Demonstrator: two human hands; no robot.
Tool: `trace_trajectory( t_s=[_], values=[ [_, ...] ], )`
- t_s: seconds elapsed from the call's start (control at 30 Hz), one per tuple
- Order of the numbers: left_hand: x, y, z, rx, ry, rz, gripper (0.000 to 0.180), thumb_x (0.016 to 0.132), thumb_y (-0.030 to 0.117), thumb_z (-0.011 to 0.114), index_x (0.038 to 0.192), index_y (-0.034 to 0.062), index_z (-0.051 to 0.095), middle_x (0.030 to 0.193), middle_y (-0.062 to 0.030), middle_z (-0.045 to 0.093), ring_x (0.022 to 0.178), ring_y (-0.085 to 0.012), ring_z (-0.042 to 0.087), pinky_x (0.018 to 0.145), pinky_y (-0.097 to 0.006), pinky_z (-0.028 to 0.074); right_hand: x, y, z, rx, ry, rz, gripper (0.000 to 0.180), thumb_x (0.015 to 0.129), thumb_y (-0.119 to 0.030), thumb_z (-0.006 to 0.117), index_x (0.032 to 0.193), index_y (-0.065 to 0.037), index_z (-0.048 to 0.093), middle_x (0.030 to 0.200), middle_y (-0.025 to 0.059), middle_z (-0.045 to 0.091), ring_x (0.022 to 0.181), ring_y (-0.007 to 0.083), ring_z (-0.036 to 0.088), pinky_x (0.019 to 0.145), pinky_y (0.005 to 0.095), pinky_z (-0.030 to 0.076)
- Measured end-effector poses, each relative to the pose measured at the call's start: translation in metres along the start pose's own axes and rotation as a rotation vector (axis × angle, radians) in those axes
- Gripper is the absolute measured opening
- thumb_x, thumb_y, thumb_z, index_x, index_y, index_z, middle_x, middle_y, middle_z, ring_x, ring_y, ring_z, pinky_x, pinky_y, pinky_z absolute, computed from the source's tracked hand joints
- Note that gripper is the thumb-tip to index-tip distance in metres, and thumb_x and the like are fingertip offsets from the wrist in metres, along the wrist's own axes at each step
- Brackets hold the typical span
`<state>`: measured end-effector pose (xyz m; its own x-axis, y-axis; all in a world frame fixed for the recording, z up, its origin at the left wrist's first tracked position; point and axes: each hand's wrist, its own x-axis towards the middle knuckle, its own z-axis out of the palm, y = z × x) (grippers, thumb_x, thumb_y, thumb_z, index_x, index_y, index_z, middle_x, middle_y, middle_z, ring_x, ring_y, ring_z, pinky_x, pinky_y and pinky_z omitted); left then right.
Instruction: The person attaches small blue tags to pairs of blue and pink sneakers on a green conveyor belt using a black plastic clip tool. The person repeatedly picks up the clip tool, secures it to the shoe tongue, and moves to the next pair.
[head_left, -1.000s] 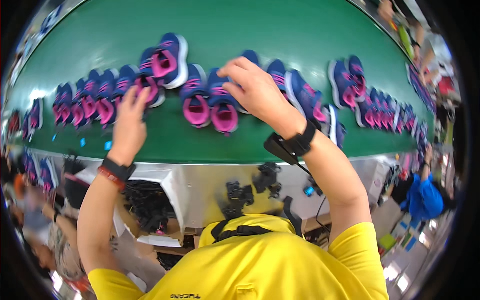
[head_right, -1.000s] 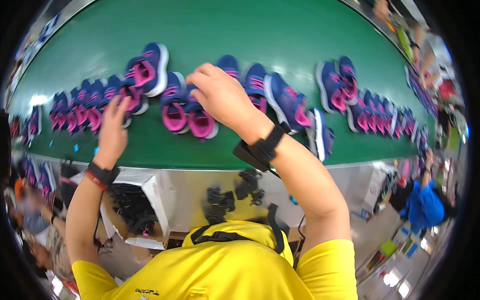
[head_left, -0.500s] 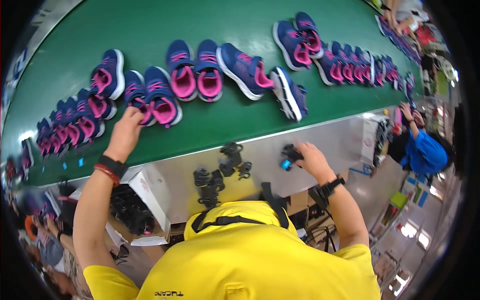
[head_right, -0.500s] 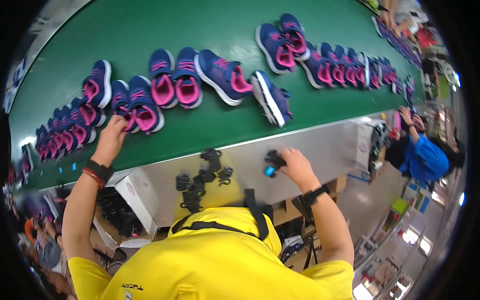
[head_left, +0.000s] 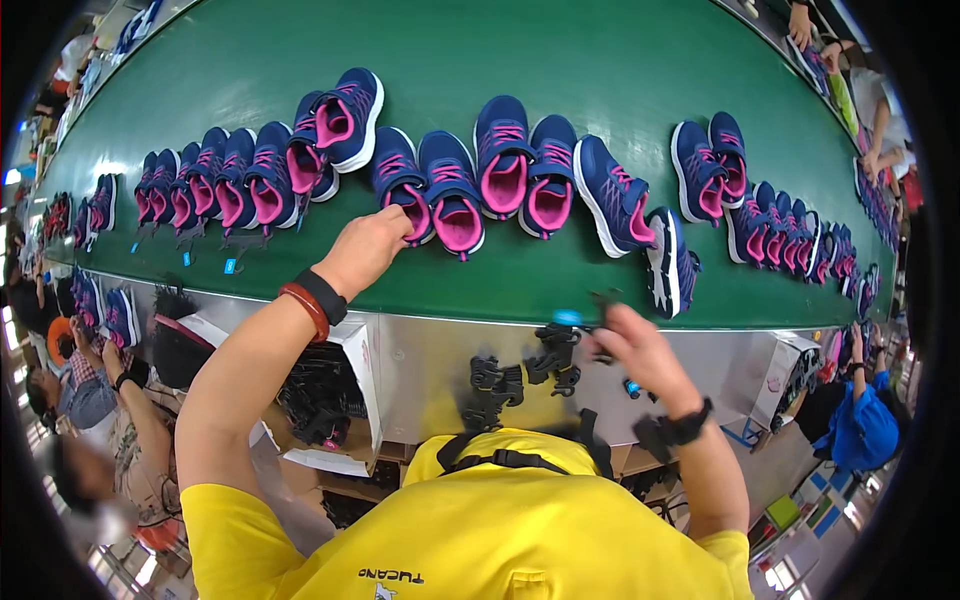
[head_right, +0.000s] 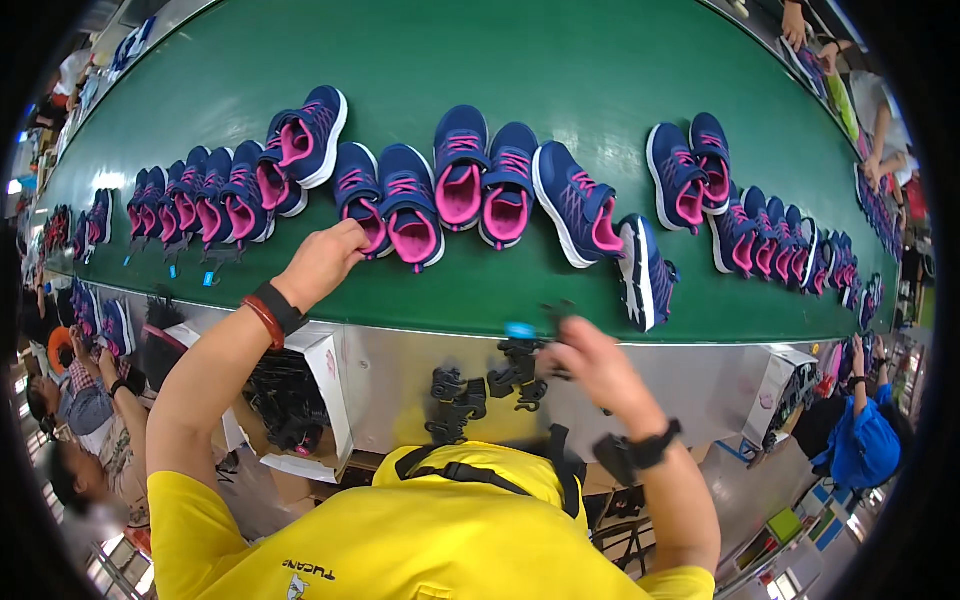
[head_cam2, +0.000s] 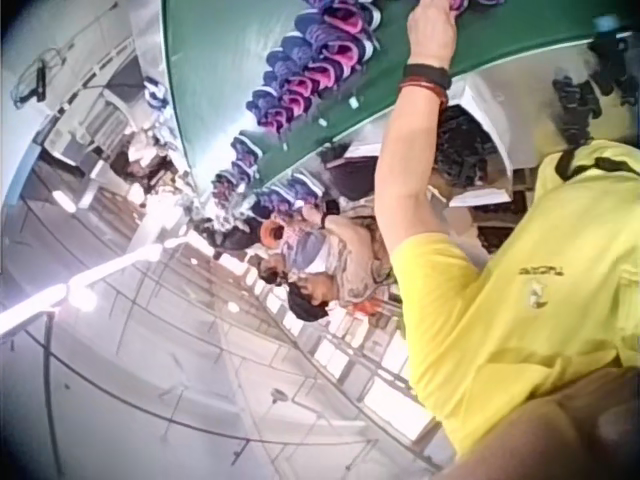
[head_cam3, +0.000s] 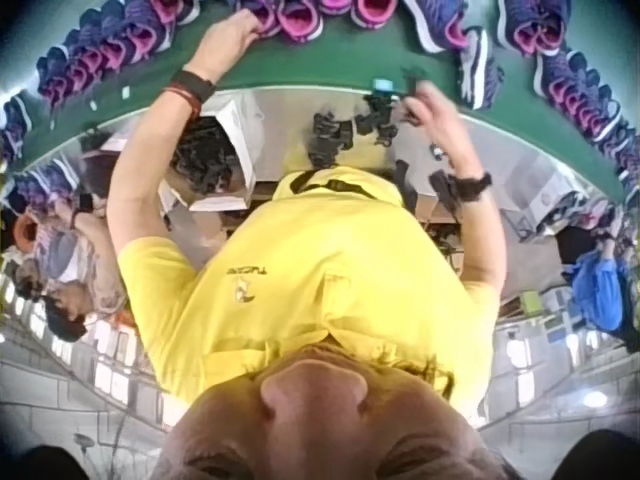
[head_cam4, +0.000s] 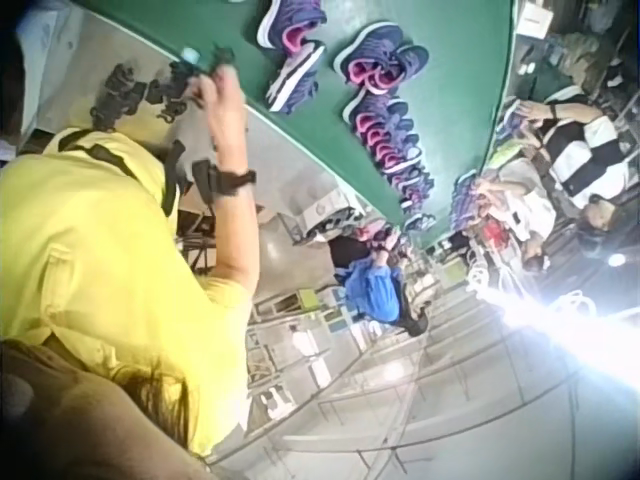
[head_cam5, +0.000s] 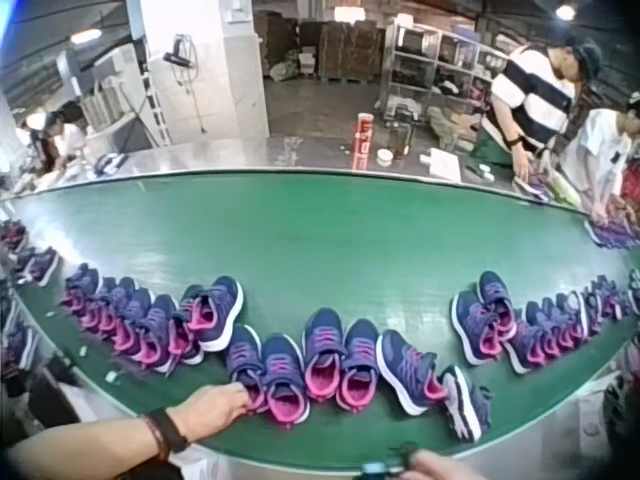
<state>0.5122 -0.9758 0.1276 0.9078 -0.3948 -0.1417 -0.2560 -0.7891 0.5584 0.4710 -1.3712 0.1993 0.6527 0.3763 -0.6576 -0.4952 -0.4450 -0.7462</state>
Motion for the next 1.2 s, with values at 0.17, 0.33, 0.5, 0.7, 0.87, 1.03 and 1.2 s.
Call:
trace_trajectory(
  t_s=[0.17, 0.33, 0.5, 0.7, 0.87, 1.03, 1.2],
  values=[
    [0.001, -0.001, -0.001, 0.0, -0.011, 0.0, 0.011, 0.079, 0.006, 0.065, 0.088, 0.0037, 0.058, 0.09, -0.0131, 0.057, 0.077, -0.037, 0.061, 0.068, -0.046, 0.05, 0.085, -0.065, 0.115, 0.188, -0.224, 0.07, 0.019, 0.1, -0.019, 0.045, 0.111, -0.004, 0.041, 0.081, 0.008, 0.067, 0.061, 0.0158, 0.067, 0.042, 0.0228, 0.044],
    [0.002, 0.001, -0.003, 0.013, -0.041, -0.031, 0.015, 0.076, 0.004, 0.068, 0.088, 0.0034, 0.059, 0.089, -0.0118, 0.059, 0.079, -0.0359, 0.061, 0.068, -0.044, 0.051, 0.116, -0.057, 0.162, 0.331, -0.153, 0.086, 0.017, 0.099, -0.015, 0.043, 0.107, 0.0, 0.043, 0.08, 0.0145, 0.067, 0.056, 0.0193, 0.067, 0.042, 0.028, 0.05],
    [0.002, -0.005, -0.003, 0.035, -0.054, 0.002, 0.013, 0.076, 0.005, 0.067, 0.086, 0.0036, 0.058, 0.089, -0.012, 0.058, 0.077, -0.0352, 0.062, 0.067, -0.044, 0.051, 0.123, -0.05, 0.18, 0.462, -0.208, 0.148, 0.017, 0.1, -0.015, 0.043, 0.107, 0.0, 0.042, 0.078, 0.0133, 0.066, 0.052, 0.0182, 0.064, 0.042, 0.0277, 0.049],
    [0.005, -0.007, -0.012, 0.109, -0.095, 0.106, 0.012, 0.079, 0.007, 0.062, 0.088, 0.0056, 0.055, 0.087, -0.0117, 0.056, 0.075, -0.0337, 0.063, 0.065, -0.044, 0.051, 0.138, -0.032, 0.166, 0.065, -0.344, -0.181, 0.016, 0.099, -0.018, 0.046, 0.102, -0.002, 0.048, 0.07, 0.0074, 0.064, 0.055, 0.0142, 0.06, 0.052, 0.0308, 0.045],
    [-0.003, 0.024, -0.024, 0.315, -0.283, 0.191, 0.046, 0.078, 0.013, 0.066, 0.123, 0.0178, 0.055, 0.126, -0.0175, 0.052, 0.082, -0.0326, 0.066, 0.071, -0.041, 0.055, 0.131, -0.075, 0.127, -0.08, -0.422, -0.054, 0.016, 0.096, -0.016, 0.049, 0.099, -0.002, 0.056, 0.073, 0.0096, 0.064, 0.06, 0.0231, 0.061, 0.059, 0.0364, 0.048],
    [-0.016, 0.014, -0.018, 0.226, -0.221, 0.057, 0.047, 0.08, 0.013, 0.061, 0.127, 0.0181, 0.055, 0.11, -0.0222, 0.057, 0.074, -0.0357, 0.065, 0.066, -0.045, 0.052, 0.136, -0.078, 0.087, -0.622, 0.115, -0.767, 0.036, 0.082, -0.001, 0.059, 0.117, -0.005, 0.058, 0.105, 0.0136, 0.061, 0.089, 0.0353, 0.062, 0.077, 0.043, 0.05],
    [-0.018, 0.021, -0.028, 0.142, -0.339, -0.124, 0.044, 0.076, -0.001, 0.056, 0.117, 0.0143, 0.06, 0.104, -0.0209, 0.057, 0.08, -0.0402, 0.063, 0.072, -0.05, 0.05, 0.157, -0.046, 0.082, -0.969, -0.004, -0.867, 0.019, 0.078, -0.008, 0.061, 0.097, -0.006, 0.06, 0.096, 0.0098, 0.058, 0.093, 0.0289, 0.06, 0.078, 0.0409, 0.051]
  ],
)
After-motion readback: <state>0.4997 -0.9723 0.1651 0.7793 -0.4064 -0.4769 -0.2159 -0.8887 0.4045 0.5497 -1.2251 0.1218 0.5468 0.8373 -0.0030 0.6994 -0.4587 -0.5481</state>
